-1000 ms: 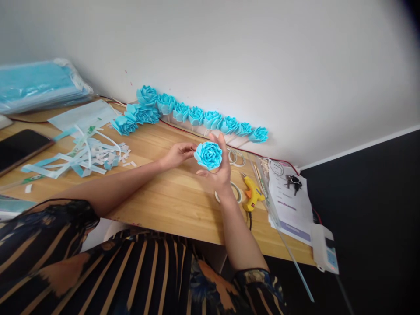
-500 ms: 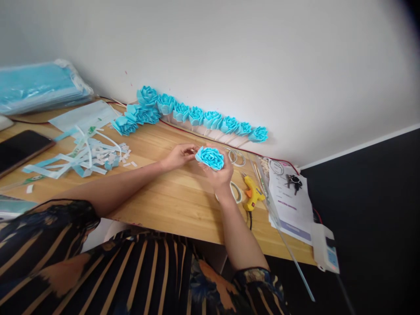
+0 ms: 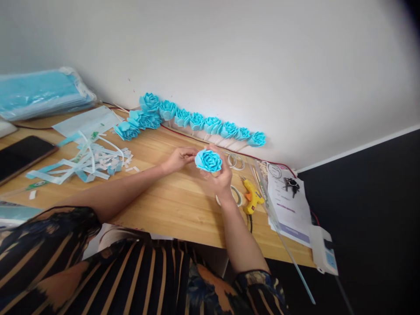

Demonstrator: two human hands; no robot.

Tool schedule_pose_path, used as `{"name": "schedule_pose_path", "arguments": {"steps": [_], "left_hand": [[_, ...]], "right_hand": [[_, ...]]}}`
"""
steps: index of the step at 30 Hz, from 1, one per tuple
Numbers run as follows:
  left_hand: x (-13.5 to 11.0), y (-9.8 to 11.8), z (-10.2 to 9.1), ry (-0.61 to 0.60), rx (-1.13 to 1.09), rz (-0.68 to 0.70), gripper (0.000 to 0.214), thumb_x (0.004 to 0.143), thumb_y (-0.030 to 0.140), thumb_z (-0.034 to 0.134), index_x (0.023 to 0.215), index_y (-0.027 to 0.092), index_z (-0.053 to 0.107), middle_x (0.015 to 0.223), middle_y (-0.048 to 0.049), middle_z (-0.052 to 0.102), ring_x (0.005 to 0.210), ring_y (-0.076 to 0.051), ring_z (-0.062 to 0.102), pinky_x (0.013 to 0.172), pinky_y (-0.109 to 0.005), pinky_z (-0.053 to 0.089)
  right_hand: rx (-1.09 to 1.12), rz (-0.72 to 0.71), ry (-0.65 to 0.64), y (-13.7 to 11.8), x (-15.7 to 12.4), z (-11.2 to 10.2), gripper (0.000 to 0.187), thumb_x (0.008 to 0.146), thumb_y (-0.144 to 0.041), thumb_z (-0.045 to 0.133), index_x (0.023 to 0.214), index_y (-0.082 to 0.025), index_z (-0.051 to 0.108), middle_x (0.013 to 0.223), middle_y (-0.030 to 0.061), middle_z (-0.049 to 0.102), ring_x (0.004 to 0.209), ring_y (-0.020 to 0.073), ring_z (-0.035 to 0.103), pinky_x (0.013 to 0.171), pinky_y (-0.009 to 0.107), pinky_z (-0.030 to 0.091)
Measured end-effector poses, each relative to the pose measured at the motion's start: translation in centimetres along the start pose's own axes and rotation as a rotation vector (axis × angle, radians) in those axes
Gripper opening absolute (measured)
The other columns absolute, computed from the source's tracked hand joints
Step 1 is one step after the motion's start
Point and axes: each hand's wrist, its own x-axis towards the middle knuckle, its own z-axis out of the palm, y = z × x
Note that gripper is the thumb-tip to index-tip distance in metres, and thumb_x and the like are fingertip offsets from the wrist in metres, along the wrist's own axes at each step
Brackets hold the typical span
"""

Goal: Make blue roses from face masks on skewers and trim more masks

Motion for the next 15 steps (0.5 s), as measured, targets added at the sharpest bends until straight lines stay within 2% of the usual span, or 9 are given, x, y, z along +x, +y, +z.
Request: {"name": "schedule_pose_path", "arguments": {"steps": [2,5,9,12,15], "left_hand": [[-0.08,-0.4,0.24,0.008,0.016,0.007,0.041,0.084,0.056,0.07,0.09,0.015,0.075,0.096,-0.0095,0.076,0.09,-0.022,0.07,0.078,-0.03,0.054],[-0.25,-0.84,0.53,0.046,0.034,-0.009,0.04,0.082,0.051,0.071,0.1,0.016,0.072,0.104,-0.0095,0.075,0.087,-0.02,0.069,0.076,-0.028,0.055],[-0.27,-0.7,0.39,0.052,0.009,-0.039,0.032,0.081,0.046,0.072,0.09,0.015,0.071,0.092,-0.0076,0.074,0.082,-0.019,0.068,0.077,-0.029,0.054],[-0.12,-0.33,-0.02,0.047,-0.01,-0.032,0.033,0.081,0.049,0.071,0.079,0.016,0.069,0.082,-0.0065,0.073,0.08,-0.02,0.067,0.075,-0.03,0.054],[0.07,-0.04,-0.34,0.067,-0.007,-0.008,0.035,0.08,0.052,0.071,0.078,0.016,0.069,0.081,-0.0067,0.073,0.08,-0.021,0.067,0.076,-0.032,0.053]], "right_hand": [[-0.067,-0.002,0.045,0.02,-0.09,0.03,0.046,0.083,-0.042,0.076,0.125,-0.03,0.064,0.128,0.0065,0.07,0.124,0.0287,0.063,0.109,0.051,0.049],[-0.108,0.022,0.122,0.06,-0.25,0.19,0.04,0.083,-0.038,0.076,0.12,-0.028,0.066,0.12,0.0069,0.073,0.112,0.0269,0.069,0.102,0.047,0.055],[-0.101,0.023,0.14,0.01,-0.33,0.58,0.039,0.082,-0.041,0.078,0.117,-0.027,0.066,0.117,0.0073,0.074,0.112,0.027,0.069,0.102,0.047,0.054],[-0.039,0.036,0.005,0.06,-0.28,0.73,0.063,0.076,-0.052,0.082,0.13,-0.028,0.061,0.132,0.0101,0.068,0.129,0.0301,0.06,0.111,0.051,0.048],[0.037,0.048,-0.071,0.4,-0.23,0.58,0.096,0.069,-0.064,0.082,0.15,-0.029,0.044,0.148,0.0128,0.057,0.142,0.0313,0.049,0.117,0.053,0.042]]}}
